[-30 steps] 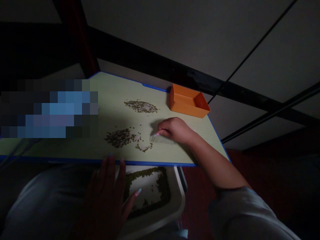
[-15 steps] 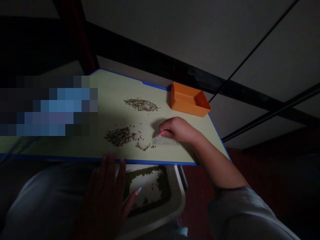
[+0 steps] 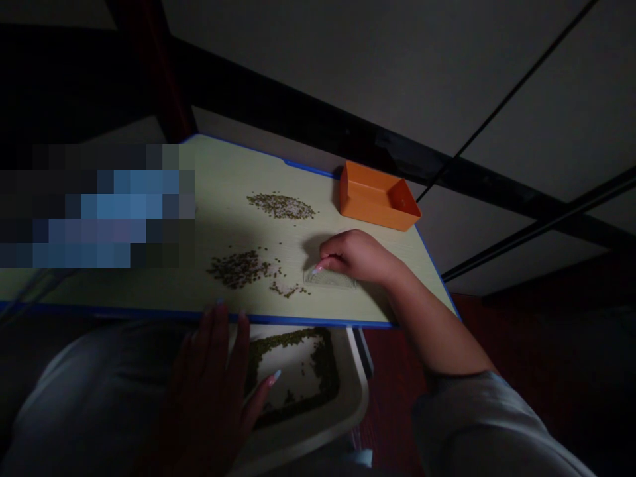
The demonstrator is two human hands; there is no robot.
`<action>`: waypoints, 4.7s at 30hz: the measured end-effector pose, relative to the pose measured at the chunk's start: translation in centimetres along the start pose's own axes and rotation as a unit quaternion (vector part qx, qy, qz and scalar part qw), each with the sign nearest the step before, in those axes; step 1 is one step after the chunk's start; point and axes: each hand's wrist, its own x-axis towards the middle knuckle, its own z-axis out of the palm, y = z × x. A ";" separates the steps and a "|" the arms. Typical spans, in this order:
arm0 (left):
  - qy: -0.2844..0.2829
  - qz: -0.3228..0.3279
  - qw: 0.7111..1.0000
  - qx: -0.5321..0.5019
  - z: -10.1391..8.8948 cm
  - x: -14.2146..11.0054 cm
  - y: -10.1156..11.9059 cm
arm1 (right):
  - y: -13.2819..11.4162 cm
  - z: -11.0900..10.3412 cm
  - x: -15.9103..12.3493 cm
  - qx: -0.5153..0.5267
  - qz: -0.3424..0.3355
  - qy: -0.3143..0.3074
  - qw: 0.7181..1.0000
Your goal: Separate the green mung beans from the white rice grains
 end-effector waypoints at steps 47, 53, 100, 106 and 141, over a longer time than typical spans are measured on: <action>-0.022 -0.012 1.000 -0.016 -0.4 0.0 0.2 | -2.5 1.0 0.3 0.059 -0.062 -0.075 0.993; -0.029 -0.016 0.999 -0.024 -0.6 0.2 0.3 | -2.3 1.2 0.3 0.061 -0.062 -0.073 0.994; -0.003 -0.001 1.000 -0.017 -0.1 0.0 -0.1 | -0.9 0.1 0.2 0.054 0.077 0.011 0.996; -0.005 0.000 1.000 -0.023 -0.3 0.0 0.0 | -1.1 0.6 0.5 0.047 0.080 0.011 0.996; -0.011 -0.006 1.000 -0.017 -0.2 0.1 0.1 | -2.0 0.0 -0.1 0.133 -0.050 -0.061 0.988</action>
